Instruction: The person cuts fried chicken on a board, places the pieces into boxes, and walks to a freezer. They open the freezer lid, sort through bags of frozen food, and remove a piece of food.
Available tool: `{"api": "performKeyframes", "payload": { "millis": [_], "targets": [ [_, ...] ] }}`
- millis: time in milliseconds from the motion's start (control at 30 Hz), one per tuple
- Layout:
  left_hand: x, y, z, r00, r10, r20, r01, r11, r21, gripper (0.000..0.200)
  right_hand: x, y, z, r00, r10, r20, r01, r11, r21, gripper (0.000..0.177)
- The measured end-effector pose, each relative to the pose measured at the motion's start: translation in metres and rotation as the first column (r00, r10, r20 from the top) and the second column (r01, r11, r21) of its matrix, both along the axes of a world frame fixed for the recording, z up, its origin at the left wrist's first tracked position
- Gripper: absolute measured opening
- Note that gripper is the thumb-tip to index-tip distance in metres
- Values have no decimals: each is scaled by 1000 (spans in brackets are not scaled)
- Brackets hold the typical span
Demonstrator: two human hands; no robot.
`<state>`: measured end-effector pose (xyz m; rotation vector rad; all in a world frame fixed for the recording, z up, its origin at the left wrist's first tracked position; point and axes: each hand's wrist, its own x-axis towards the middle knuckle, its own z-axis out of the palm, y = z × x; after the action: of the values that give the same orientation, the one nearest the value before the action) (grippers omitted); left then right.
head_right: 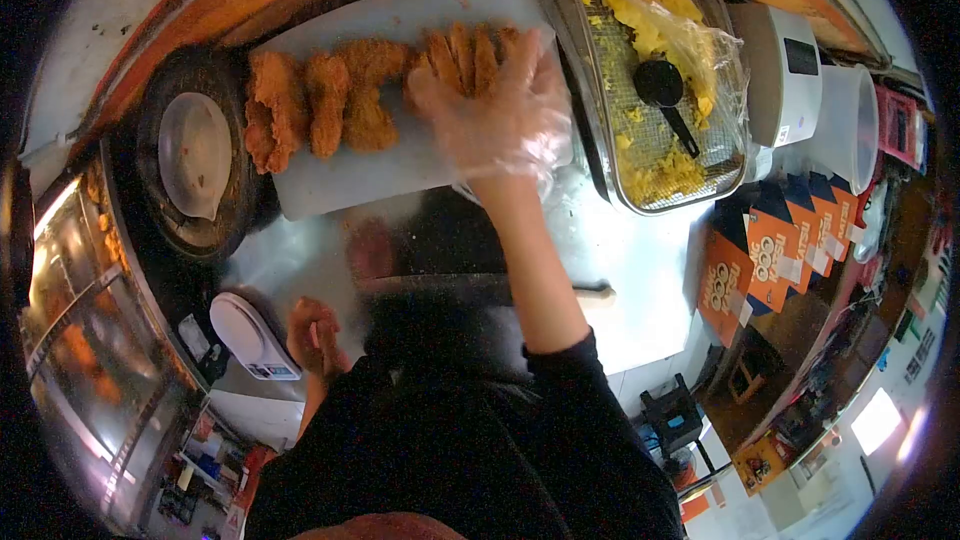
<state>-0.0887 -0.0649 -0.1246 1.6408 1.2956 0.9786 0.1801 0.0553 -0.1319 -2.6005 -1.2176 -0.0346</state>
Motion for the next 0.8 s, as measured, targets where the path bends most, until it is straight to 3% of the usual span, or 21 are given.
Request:
{"api": "performKeyframes", "payload": {
  "millis": [67, 100, 133, 167, 233, 333, 400, 567, 633, 767, 800],
  "targets": [
    [-1, 4, 2, 1000, 9, -21, -9, 1000, 5, 3, 1, 12, -20, 955, 102, -278, -47, 979, 199, 110],
    [-2, 7, 2, 999, 20, -42, -20, 1000, 11, 3, -5, 16, -30, 955, 105, -279, -16, 953, 304, 99],
    [-3, 9, 0, 999, 23, -44, -23, 1000, 9, 3, -5, 18, -36, 954, 107, -281, -18, 953, 302, 99],
    [-3, 9, -2, 998, 42, -44, -43, 999, -12, 3, -5, 18, -43, 813, 174, -556, 6, 952, 307, 88],
    [-5, 7, -1, 997, 67, -48, -69, 997, -46, 3, -7, 16, -46, 586, 220, -780, 28, 956, 290, 79],
    [-2, 13, -3, 996, 72, -52, -74, 996, -45, 4, 0, 16, -44, 541, 345, -767, -116, 934, 338, 61],
    [-1, 14, -4, 997, 71, -31, -71, 997, -7, 4, 3, 12, -27, 333, 316, -889, 165, 908, 384, 46],
    [1, 13, -5, 996, 78, -41, -80, 995, -57, 5, 5, 6, -19, 278, 313, -908, 246, 890, 383, 47],
    [2, 13, -4, 995, 87, -46, -91, 992, -83, 5, 5, 5, -15, 364, 347, -864, 204, 876, 438, 47],
    [1, 9, -1, 997, 73, -37, -75, 995, -66, 5, 4, -5, 4, 379, 382, -843, 241, 838, 489, 47],
    [0, 6, 0, 997, 62, -35, -63, 997, -50, 6, 5, -10, 9, 475, 321, -819, 161, 884, 440, 44]
  ]
}}
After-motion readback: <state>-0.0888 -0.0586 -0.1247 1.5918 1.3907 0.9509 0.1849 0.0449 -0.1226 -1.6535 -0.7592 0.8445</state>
